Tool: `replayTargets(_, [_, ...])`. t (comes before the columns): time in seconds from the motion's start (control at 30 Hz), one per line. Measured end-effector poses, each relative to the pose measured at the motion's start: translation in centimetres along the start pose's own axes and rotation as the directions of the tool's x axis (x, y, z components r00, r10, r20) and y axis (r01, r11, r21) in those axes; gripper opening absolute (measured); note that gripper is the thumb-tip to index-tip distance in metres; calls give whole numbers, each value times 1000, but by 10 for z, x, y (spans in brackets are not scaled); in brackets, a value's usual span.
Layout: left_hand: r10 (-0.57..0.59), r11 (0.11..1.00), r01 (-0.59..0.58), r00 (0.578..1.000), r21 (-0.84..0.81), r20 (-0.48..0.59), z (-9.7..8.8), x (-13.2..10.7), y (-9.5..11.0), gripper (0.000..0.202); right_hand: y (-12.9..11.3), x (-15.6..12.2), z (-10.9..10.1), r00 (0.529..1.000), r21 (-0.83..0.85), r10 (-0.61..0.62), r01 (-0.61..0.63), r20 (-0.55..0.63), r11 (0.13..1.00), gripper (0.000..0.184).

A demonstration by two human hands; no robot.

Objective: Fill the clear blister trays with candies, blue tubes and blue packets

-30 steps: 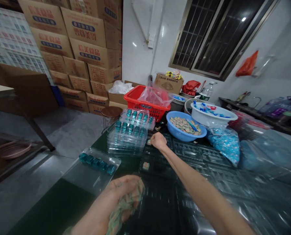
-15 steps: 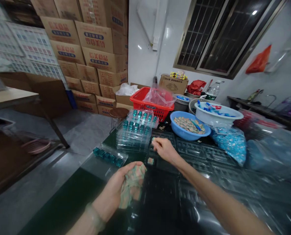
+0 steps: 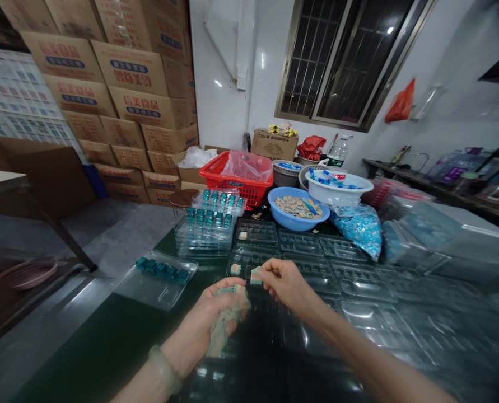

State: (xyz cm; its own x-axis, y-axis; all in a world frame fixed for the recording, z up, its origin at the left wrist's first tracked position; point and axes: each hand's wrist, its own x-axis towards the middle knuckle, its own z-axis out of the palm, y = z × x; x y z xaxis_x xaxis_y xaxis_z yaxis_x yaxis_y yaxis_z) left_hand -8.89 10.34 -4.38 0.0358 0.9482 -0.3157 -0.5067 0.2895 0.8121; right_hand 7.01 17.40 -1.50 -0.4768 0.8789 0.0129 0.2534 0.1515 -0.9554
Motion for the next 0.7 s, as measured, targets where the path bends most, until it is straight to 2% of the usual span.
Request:
replayTargets(0.1, [-4,1000,4,1000,12,4,4,6,-4,27,-1,-7,-7,997,58,24,-28,71,998,16])
replayTargets(0.2, [40,999,-40,999,-1,7,4,11,-9,23,-3,-13,0,987,96,22,-38,157,995,13])
replayTargets(0.27, [74,997,-73,997,15,-6,3,13,-11,23,-1,-13,10,990,111,12,-29,144,993,12])
replayTargets(0.4, [100,993,-99,995,67,-15,3,9,-10,24,10,-8,27,999,76,-23,20,28,997,10])
replayTargets(0.53, [117,988,-109,991,111,-69,4,5,-5,26,16,-7,34,996,-131,-77,71,-41,989,8])
replayTargets(0.63, [137,986,-124,984,110,-118,4,5,-4,27,14,-11,40,979,-369,-182,137,-91,919,10])
replayTargets(0.7, [138,987,-125,979,96,-149,3,6,-4,28,11,-14,45,960,-446,-252,176,-117,877,10])
